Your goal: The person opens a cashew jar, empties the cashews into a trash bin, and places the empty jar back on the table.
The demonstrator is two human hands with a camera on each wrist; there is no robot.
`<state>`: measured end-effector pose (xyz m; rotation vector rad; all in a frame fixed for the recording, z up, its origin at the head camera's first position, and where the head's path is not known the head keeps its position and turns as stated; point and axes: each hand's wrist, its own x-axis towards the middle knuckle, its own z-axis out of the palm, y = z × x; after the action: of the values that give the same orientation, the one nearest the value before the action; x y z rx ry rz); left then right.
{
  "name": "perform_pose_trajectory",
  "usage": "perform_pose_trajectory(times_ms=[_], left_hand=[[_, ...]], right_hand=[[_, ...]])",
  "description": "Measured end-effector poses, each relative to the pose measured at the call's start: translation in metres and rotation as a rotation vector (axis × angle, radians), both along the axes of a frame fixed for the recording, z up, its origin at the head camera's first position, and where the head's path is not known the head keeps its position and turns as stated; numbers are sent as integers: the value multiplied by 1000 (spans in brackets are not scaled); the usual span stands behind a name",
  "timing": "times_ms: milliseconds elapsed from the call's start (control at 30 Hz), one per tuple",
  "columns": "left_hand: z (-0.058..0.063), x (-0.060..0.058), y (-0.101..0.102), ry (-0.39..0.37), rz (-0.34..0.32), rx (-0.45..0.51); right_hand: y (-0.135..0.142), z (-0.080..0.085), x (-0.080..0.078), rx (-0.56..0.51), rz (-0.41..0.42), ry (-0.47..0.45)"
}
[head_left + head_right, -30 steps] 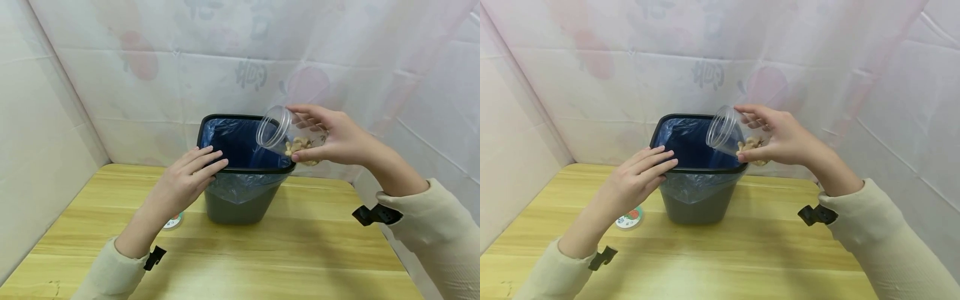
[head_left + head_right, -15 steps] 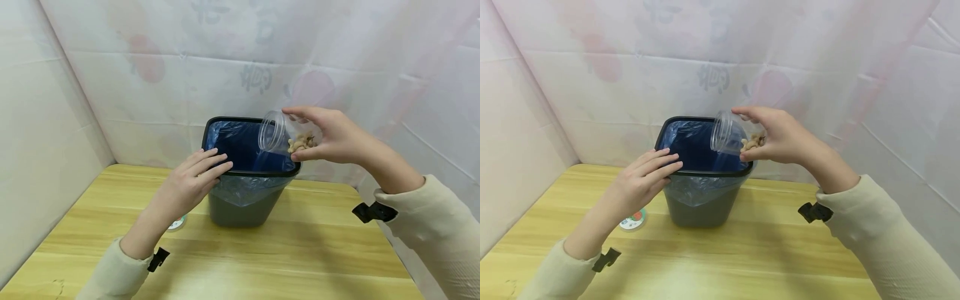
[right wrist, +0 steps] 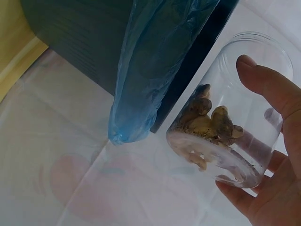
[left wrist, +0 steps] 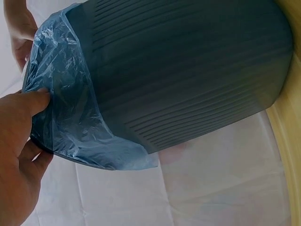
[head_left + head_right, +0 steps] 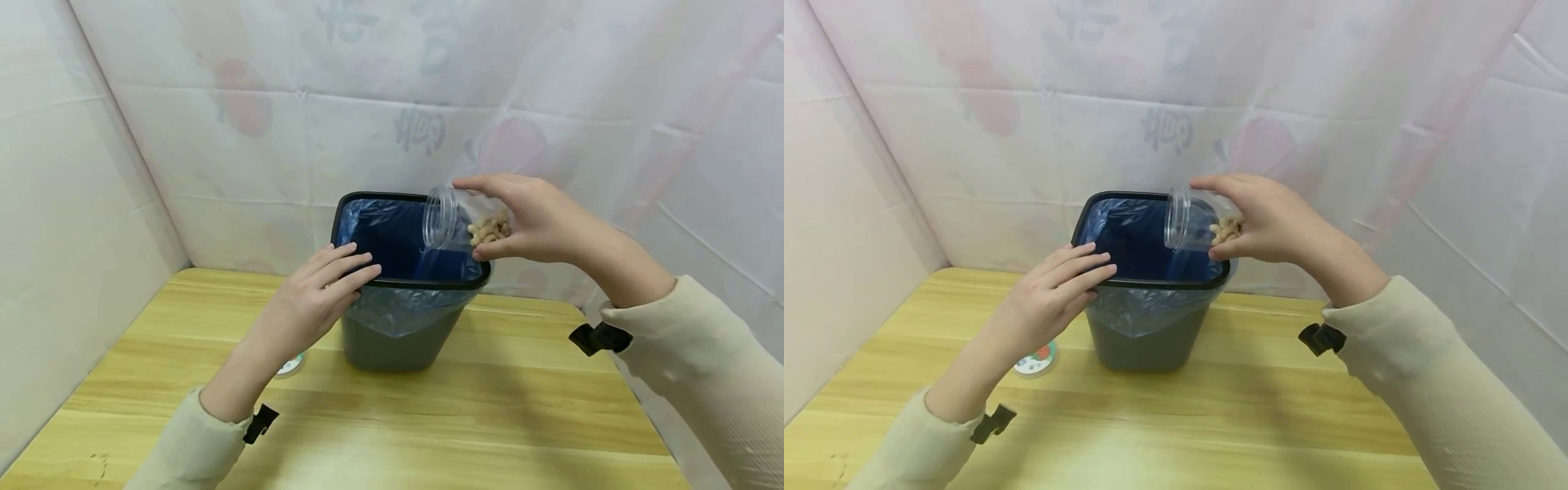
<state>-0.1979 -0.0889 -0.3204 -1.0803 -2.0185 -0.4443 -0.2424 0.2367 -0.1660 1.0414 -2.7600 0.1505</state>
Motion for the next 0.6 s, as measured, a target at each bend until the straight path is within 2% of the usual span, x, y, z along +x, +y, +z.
perform_pose_trajectory(times_ms=[600], left_hand=[[-6, -2, -3, -18, -9, 19]], right_hand=[[-12, 1, -7, 120, -54, 8]])
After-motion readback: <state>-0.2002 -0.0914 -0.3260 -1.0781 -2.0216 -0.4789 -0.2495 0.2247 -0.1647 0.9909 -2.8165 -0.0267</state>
